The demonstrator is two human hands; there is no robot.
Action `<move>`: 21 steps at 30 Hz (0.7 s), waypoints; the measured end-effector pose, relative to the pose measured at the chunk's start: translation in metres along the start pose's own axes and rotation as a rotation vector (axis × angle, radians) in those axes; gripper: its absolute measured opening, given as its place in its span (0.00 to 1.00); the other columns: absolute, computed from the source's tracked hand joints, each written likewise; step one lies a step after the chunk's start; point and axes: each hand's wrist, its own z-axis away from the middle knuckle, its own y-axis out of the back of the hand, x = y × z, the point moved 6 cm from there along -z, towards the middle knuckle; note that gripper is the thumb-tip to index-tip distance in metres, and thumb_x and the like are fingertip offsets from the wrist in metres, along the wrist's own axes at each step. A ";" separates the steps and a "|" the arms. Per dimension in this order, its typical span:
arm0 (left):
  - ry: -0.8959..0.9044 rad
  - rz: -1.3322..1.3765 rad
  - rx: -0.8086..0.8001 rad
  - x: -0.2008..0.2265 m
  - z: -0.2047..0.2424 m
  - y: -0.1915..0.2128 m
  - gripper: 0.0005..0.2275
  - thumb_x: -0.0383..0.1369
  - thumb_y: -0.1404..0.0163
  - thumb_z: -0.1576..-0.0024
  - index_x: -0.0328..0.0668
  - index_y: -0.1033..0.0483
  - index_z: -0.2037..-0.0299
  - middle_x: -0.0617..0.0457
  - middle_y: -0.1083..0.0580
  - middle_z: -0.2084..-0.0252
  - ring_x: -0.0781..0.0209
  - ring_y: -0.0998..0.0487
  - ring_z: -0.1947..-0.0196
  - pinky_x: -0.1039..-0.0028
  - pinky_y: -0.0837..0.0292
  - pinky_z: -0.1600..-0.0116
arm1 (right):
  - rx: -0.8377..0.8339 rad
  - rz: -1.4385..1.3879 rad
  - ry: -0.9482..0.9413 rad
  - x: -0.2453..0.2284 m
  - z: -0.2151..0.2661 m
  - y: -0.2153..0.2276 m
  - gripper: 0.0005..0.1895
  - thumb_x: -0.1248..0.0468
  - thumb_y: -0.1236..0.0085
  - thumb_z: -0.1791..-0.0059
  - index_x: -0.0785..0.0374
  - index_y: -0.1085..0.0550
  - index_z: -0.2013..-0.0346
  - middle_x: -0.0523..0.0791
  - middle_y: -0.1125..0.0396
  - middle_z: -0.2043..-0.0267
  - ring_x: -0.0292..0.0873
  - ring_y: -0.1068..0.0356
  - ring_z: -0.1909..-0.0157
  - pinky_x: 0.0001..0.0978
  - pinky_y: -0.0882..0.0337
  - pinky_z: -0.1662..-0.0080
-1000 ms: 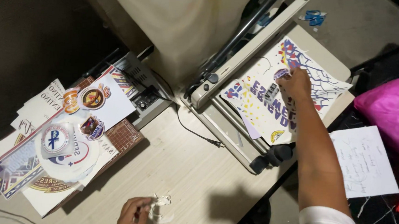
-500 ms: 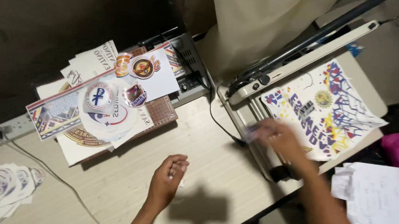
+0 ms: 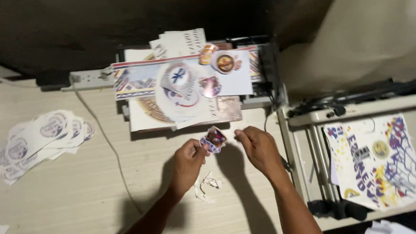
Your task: The person operates a laminating machine to process various printed documents and stickers. They feed sheets into the machine, retrieve the laminated output, and peel off protective films from the finished items.
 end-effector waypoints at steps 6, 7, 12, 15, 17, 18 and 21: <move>-0.048 0.263 0.015 -0.018 -0.036 -0.004 0.07 0.31 0.47 0.38 0.36 0.26 0.66 0.52 0.24 0.73 0.72 0.32 0.80 0.80 0.37 0.76 | -0.088 -0.335 -0.068 -0.026 -0.029 -0.030 0.16 0.66 0.43 0.47 0.68 0.26 0.46 0.45 0.26 0.53 0.36 0.27 0.54 0.28 0.26 0.57; -0.046 0.270 0.020 -0.017 -0.042 -0.008 0.07 0.31 0.47 0.38 0.36 0.26 0.66 0.52 0.24 0.73 0.72 0.32 0.80 0.80 0.37 0.76 | -0.094 -0.329 -0.067 -0.022 -0.035 -0.035 0.16 0.66 0.43 0.47 0.68 0.26 0.46 0.45 0.26 0.53 0.36 0.27 0.54 0.28 0.26 0.57; -0.026 0.249 0.057 0.004 -0.061 -0.013 0.11 0.34 0.45 0.37 0.32 0.24 0.65 0.52 0.23 0.73 0.73 0.30 0.79 0.81 0.36 0.75 | -0.071 -0.508 -0.138 -0.006 -0.072 -0.043 0.13 0.69 0.40 0.48 0.71 0.25 0.49 0.47 0.24 0.57 0.35 0.26 0.59 0.28 0.25 0.57; 0.040 0.219 0.038 0.025 -0.053 -0.006 0.08 0.35 0.46 0.40 0.37 0.22 0.60 0.55 0.22 0.72 0.73 0.32 0.79 0.80 0.38 0.76 | -0.051 -0.474 -0.109 0.002 -0.098 -0.037 0.13 0.70 0.42 0.48 0.69 0.26 0.49 0.46 0.24 0.56 0.34 0.26 0.58 0.27 0.24 0.56; -0.019 0.211 0.009 0.007 -0.054 -0.003 0.08 0.35 0.46 0.39 0.37 0.22 0.59 0.55 0.23 0.70 0.74 0.32 0.77 0.80 0.35 0.72 | -0.043 -0.425 -0.065 0.018 -0.121 -0.038 0.13 0.70 0.43 0.47 0.68 0.26 0.48 0.45 0.25 0.56 0.34 0.26 0.56 0.26 0.24 0.54; -0.076 0.202 -0.021 -0.001 -0.053 -0.003 0.09 0.35 0.46 0.37 0.36 0.23 0.58 0.56 0.24 0.69 0.74 0.31 0.75 0.81 0.33 0.69 | -0.034 -0.375 -0.024 0.025 -0.132 -0.038 0.13 0.70 0.45 0.46 0.68 0.27 0.47 0.45 0.25 0.55 0.34 0.26 0.54 0.26 0.24 0.52; -0.064 0.162 -0.055 -0.012 -0.039 -0.004 0.08 0.34 0.46 0.38 0.36 0.24 0.59 0.56 0.24 0.68 0.74 0.29 0.71 0.81 0.32 0.67 | -0.020 -0.216 0.068 0.008 -0.157 -0.033 0.17 0.68 0.42 0.47 0.66 0.28 0.43 0.47 0.26 0.56 0.37 0.27 0.55 0.28 0.27 0.53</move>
